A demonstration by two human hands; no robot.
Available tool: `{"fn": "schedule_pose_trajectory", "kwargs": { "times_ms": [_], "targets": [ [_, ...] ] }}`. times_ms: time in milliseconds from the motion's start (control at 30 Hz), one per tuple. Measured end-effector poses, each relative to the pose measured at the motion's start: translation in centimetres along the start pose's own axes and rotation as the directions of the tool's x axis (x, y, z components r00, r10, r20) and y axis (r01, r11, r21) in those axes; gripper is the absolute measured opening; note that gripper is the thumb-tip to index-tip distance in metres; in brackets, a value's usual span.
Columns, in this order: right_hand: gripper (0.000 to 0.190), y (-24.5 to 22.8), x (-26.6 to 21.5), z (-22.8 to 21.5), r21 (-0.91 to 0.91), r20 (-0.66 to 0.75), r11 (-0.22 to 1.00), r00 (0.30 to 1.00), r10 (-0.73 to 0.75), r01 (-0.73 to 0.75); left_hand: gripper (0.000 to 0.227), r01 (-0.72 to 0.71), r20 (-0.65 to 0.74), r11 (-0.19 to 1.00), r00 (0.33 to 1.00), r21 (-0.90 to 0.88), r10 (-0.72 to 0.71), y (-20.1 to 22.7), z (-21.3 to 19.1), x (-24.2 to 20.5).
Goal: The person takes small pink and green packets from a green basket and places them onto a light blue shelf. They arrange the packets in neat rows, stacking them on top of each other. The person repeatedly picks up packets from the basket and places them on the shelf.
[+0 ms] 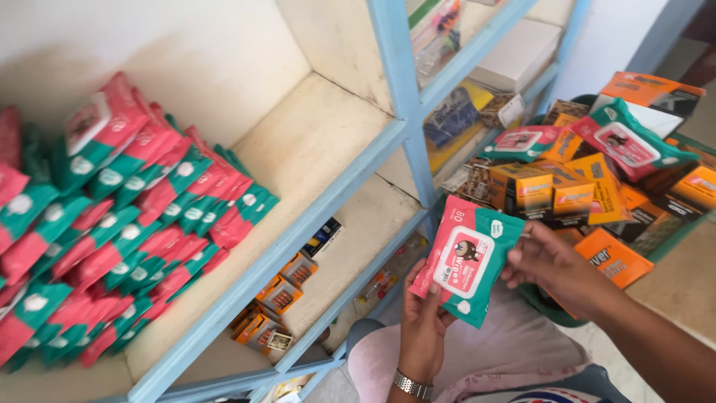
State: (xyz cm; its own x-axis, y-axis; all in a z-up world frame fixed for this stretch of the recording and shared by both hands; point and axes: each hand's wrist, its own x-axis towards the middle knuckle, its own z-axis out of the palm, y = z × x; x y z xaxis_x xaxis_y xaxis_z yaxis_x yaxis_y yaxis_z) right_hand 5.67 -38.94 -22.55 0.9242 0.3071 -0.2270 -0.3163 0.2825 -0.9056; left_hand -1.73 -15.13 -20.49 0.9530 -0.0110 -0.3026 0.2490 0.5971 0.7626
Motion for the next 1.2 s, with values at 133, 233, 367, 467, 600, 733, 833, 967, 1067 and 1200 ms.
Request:
{"fn": "schedule_pose_trajectory", "kwargs": {
  "times_ms": [133,233,367,467,600,733,833,967,1067,1200],
  "targets": [
    [0.056,1.6,-0.6,2.5,-0.095,0.088,0.992,0.992,0.095,-0.087,0.054,-0.075,-0.020,0.997,0.997,-0.031,0.075,-0.2,-1.0,-0.5],
    [0.050,4.2,0.0,3.2,-0.144,0.198,0.987,0.975,0.097,-0.069,0.053,-0.181,0.027,0.983,0.983,-0.041,0.182,-0.9,-2.2,0.0],
    [0.053,5.0,0.9,4.0,-0.081,0.222,0.991,0.967,0.123,-0.108,0.060,-0.217,0.018,0.976,0.976,0.033,0.217,-2.0,-5.1,1.0],
    [0.058,4.7,1.7,4.8,-0.098,0.229,0.991,0.968,0.107,-0.086,0.060,-0.260,0.059,0.960,0.965,0.101,0.255,-1.7,-6.6,0.9],
    [0.062,3.5,2.5,6.2,-0.123,0.251,0.985,0.956,0.151,-0.123,0.059,-0.250,0.065,0.960,0.968,0.124,0.244,0.2,-6.9,0.1],
    [0.061,4.6,5.3,5.5,-0.186,0.388,0.982,0.920,0.055,0.020,0.057,-0.321,0.091,0.936,0.946,0.143,0.310,2.0,-7.9,-0.1],
    [0.069,1.9,6.2,7.5,-0.183,0.511,0.976,0.860,-0.011,0.121,0.056,-0.382,0.115,0.909,0.923,0.165,0.367,4.7,-7.4,-0.6],
    [0.089,-7.6,3.5,14.3,-0.219,0.483,0.974,0.874,0.061,0.053,0.057,-0.363,0.024,0.913,0.930,0.186,0.366,9.9,-5.5,-2.2],
    [0.090,-12.7,3.2,18.4,-0.278,0.493,0.956,0.868,0.063,0.088,0.056,-0.393,-0.019,0.895,0.914,0.210,0.406,14.9,-3.6,-3.8],
    [0.091,-16.7,5.0,22.4,-0.197,0.622,0.950,0.780,-0.072,0.244,0.052,-0.485,-0.027,0.848,0.865,0.213,0.501,21.4,-0.4,-6.3]
  ]
}}
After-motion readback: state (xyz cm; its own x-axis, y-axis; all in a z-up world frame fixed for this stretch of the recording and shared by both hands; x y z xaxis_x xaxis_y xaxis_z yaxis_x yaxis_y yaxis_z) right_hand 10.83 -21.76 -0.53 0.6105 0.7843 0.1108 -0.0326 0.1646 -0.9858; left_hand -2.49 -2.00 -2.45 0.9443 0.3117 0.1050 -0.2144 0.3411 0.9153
